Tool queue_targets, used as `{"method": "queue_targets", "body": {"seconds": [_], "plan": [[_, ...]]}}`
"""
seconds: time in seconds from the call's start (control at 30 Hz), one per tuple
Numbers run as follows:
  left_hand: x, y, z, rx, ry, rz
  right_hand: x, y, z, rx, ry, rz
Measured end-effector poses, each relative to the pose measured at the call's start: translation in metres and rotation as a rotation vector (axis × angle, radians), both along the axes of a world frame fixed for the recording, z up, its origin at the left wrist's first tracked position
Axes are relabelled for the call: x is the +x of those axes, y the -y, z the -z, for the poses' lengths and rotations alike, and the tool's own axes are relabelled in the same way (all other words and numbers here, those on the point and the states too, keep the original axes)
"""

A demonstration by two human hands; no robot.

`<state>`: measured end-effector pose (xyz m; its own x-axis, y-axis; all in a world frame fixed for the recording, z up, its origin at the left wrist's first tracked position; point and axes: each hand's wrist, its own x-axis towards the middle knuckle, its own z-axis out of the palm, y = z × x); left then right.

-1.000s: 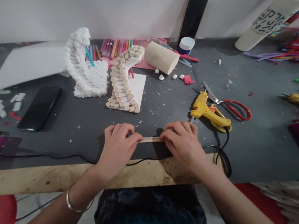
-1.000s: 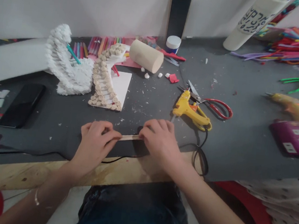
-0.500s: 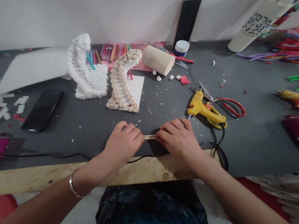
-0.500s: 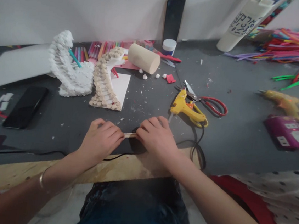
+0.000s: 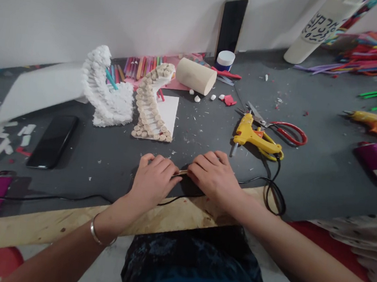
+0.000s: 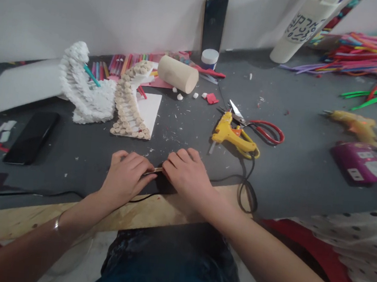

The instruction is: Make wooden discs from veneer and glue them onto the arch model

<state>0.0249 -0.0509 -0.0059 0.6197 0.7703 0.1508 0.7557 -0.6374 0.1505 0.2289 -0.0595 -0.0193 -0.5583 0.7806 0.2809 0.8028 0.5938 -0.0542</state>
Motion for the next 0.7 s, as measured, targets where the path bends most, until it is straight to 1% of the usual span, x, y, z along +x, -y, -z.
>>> {"method": "queue_targets", "body": {"seconds": [0.1, 0.23, 0.37, 0.5, 0.7], "plan": [[0.0, 0.001, 0.002, -0.027, 0.017, -0.045, 0.002, 0.003, 0.0, -0.026, -0.02, 0.027], [-0.001, 0.002, 0.005, -0.012, 0.01, -0.077, 0.007, 0.008, 0.005, -0.054, -0.036, 0.105], [-0.001, 0.002, 0.006, -0.026, 0.007, -0.142, 0.01, 0.006, 0.007, -0.081, -0.032, 0.162], [-0.001, 0.001, 0.003, -0.088, 0.028, -0.194, 0.011, 0.001, 0.002, -0.111, -0.036, 0.167], [-0.006, -0.001, 0.0, -0.195, 0.077, -0.248, 0.01, -0.005, -0.009, -0.229, -0.062, 0.203]]}}
